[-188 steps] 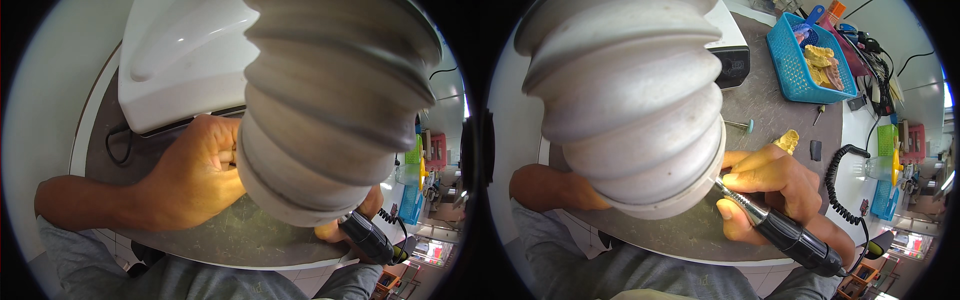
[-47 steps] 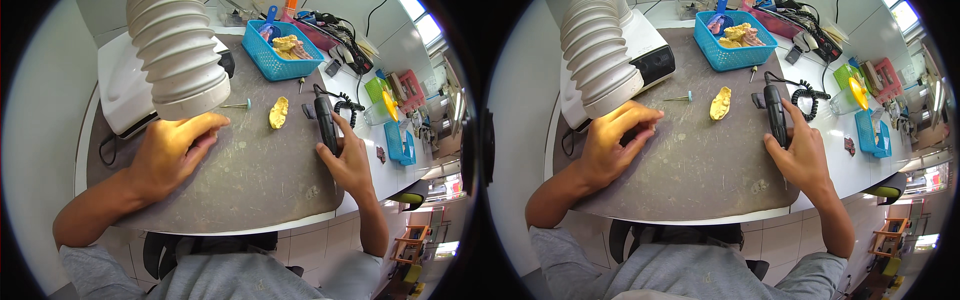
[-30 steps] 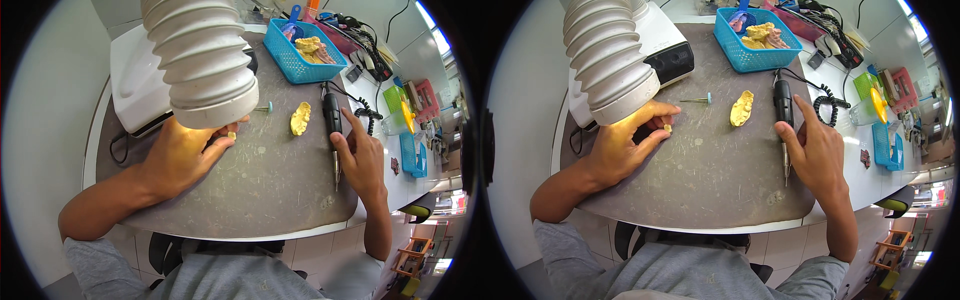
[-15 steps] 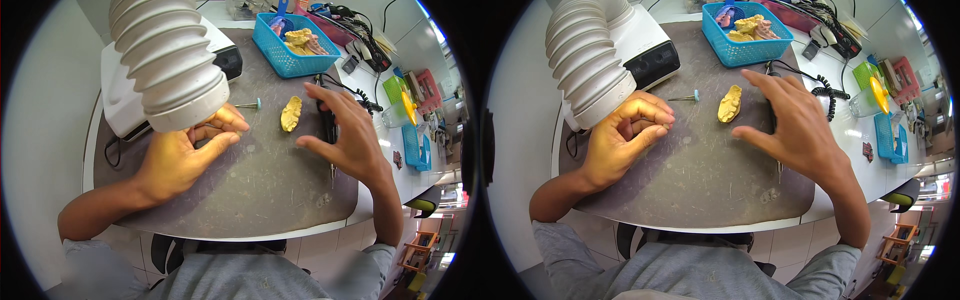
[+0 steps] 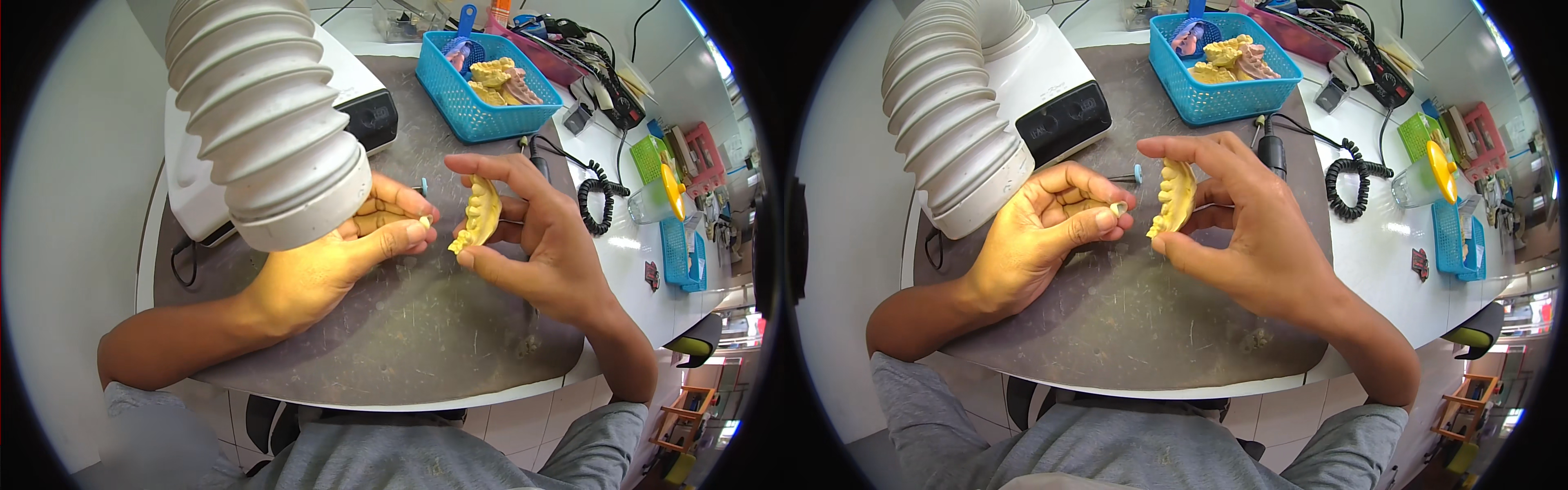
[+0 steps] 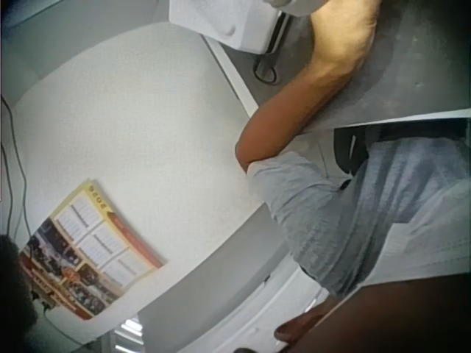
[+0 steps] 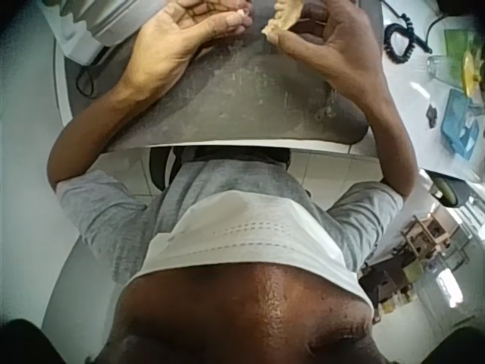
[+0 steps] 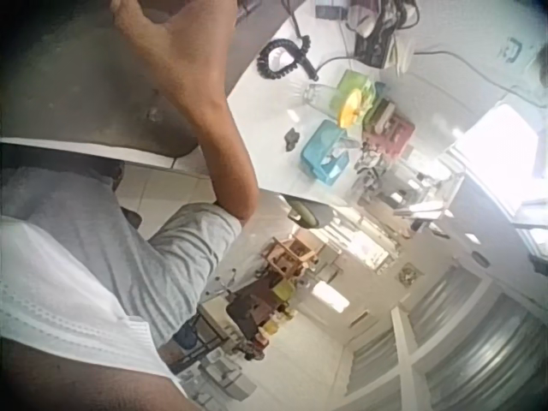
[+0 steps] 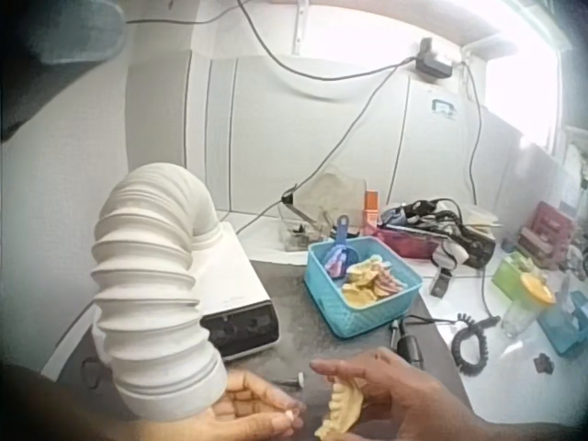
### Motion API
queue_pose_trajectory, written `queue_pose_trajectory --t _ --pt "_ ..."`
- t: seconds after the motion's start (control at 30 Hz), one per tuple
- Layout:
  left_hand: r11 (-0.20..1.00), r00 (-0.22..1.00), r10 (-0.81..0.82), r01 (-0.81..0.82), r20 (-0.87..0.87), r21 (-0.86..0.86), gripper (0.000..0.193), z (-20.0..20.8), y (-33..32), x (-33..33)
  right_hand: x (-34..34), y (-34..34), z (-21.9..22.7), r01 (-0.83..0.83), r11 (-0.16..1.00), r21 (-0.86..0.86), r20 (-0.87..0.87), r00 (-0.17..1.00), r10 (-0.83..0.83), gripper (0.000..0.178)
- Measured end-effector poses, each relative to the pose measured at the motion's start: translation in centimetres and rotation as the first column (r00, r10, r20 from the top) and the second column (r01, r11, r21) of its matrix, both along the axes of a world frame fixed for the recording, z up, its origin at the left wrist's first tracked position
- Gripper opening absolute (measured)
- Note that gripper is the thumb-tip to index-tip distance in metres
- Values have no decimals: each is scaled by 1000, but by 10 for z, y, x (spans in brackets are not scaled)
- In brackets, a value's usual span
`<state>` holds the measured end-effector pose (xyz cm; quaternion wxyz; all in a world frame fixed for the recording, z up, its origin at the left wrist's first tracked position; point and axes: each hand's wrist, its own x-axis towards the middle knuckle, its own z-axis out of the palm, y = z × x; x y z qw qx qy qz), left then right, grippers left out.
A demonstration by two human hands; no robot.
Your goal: The person uses a micro-motor handpiece to grind and refine a yellow dental plaster cast, switching between various drill bits and placing the cast on a workbench.
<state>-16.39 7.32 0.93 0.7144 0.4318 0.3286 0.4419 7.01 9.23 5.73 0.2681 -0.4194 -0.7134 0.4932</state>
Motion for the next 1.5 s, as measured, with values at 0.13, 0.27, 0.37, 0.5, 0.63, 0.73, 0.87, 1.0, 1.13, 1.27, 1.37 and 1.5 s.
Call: queue_pose_trajectory --t 0.13,0.27,0.37,0.5,0.63,0.73,0.87,1.0,1.13,1.27,1.37,1.5 --pt "999 999 -26 25 -30 -37 21 1 1 -1 -5 -2 -3 -14 999 -30 -100 995 11 75" --pt "997 1000 -7 7 4 -80 30 2 -1 -1 -6 -2 -7 -19 998 -54 -108 994 13 77" --pt "998 1000 2 -2 -14 -55 35 3 -3 1 -7 -3 -6 -26 998 -56 -95 995 21 76" --pt "999 999 21 -22 -36 -31 37 4 -5 2 -7 -4 -8 -41 999 -29 -75 996 38 76" --pt "999 997 17 -20 -77 -35 37 5 -4 2 -6 -6 -10 -46 999 25 -81 996 47 77" --pt "1000 996 8 -9 -86 -21 36 5 -4 2 -6 -7 -10 -52 997 50 -34 998 53 76" --pt "999 995 1 -5 -102 -32 37 8 -5 2 -7 -7 -11 -58 993 99 -11 998 60 76" --pt "1000 995 1 -3 -95 -23 38 8 -5 3 -7 -9 -11 -58 990 129 6 998 58 76" --pt "1000 994 -8 6 -112 -16 38 6 -3 2 -6 -9 -12 -71 986 152 4 997 71 75" --pt "1000 996 -28 27 -90 -9 37 5 -4 2 -6 -9 -13 -71 985 158 -3 997 73 75" --pt "1000 994 -19 19 -107 -1 37 6 -5 2 -6 -9 -13 -68 985 161 -1 998 69 75" --pt "1000 993 -22 20 -114 -15 36 8 -4 3 -5 -9 -14 -72 978 197 3 997 73 75"
